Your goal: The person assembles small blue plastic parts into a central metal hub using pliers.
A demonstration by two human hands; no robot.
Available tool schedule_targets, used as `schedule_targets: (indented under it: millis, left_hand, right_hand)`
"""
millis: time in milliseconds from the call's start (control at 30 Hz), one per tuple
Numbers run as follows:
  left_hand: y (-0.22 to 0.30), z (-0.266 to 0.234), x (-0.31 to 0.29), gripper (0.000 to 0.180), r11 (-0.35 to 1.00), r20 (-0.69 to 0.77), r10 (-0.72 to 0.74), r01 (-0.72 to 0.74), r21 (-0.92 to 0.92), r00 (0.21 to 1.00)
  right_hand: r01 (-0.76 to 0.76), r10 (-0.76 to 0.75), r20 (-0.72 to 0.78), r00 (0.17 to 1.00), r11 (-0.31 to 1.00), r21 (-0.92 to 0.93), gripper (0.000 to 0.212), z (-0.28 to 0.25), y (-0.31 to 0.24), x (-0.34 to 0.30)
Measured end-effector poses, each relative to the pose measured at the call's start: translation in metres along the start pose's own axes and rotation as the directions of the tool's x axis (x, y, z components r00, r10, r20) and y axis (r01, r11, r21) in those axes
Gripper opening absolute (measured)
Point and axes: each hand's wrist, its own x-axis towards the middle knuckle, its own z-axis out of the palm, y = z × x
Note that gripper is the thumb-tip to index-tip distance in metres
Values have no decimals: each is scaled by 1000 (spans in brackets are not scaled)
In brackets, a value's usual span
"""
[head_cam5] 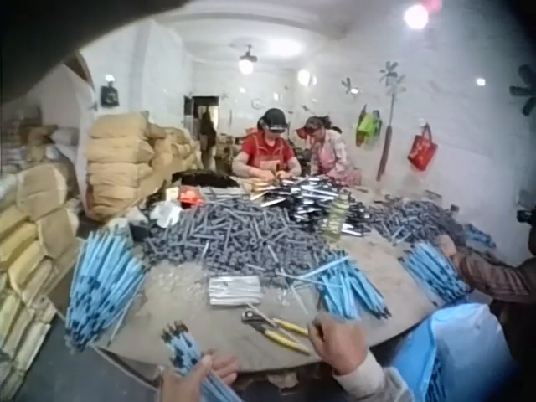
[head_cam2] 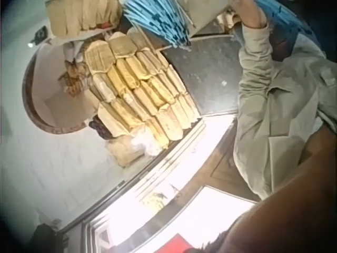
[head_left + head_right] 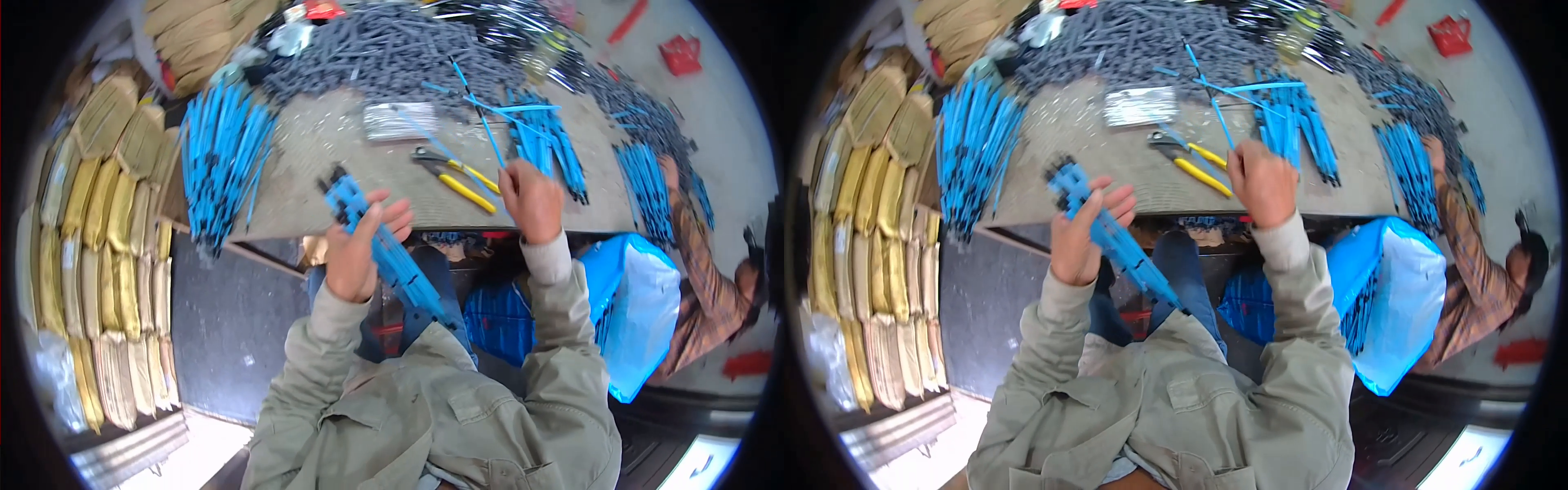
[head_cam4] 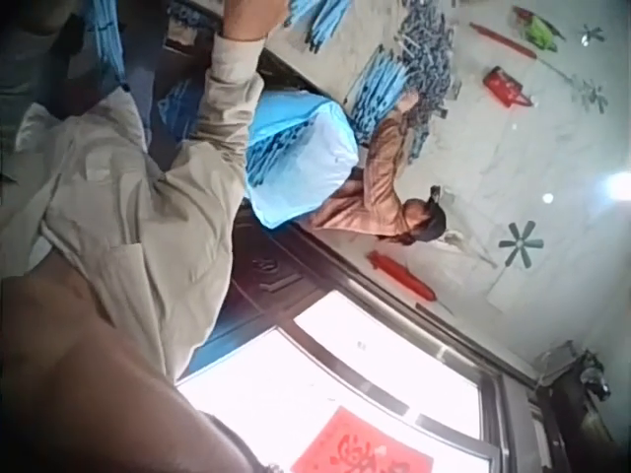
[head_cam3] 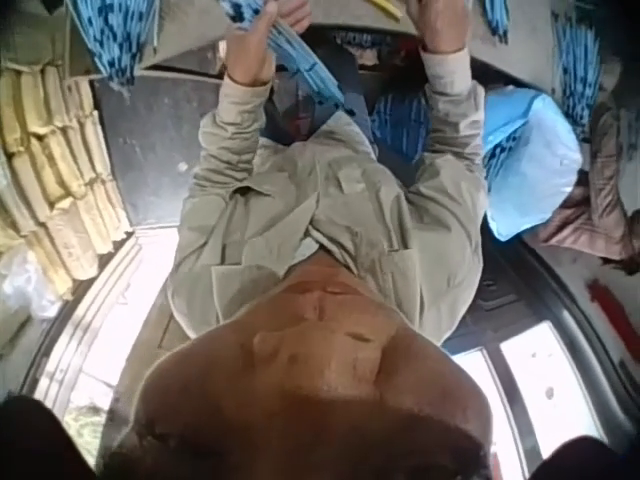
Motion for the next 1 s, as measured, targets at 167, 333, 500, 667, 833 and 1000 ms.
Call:
schedule_targets:
  millis: [167, 333, 500, 667, 833, 1000]
  left_hand:
    - [-1, -9, 16, 31, 987, -101, 64, -78, -143, 993]
    - [11, -18, 16, 28, 976, -162, 148, -171, -138, 976]
    - [9, -27, 18, 21, 953, -127, 275, -288, -96, 953]
    - [33, -53, 5, 15, 917, -29, 347, -346, -200, 937]
    - [64, -9, -39, 16, 975, 16, 190, -187, -123, 982]
    - [48, 10, -62, 18, 977, 259, 203, -178, -116, 944]
  right_hand:
    - [179, -184, 36, 982, 978, 108, 10, -3, -76, -54]
    - [270, -281, 44, 959, 948, 170, 12, 6, -99, -90]
    - [260, -283, 35, 959, 919, 296, 17, 5, -97, -97]
    - [0, -324, 298, 898, 676, 737, 16, 5, -33, -70]
    - [-356, 299, 222, 928, 886, 298, 16, 3, 78, 18]
    - [-310, 379, 243, 893, 909, -277, 24, 55, 119, 69]
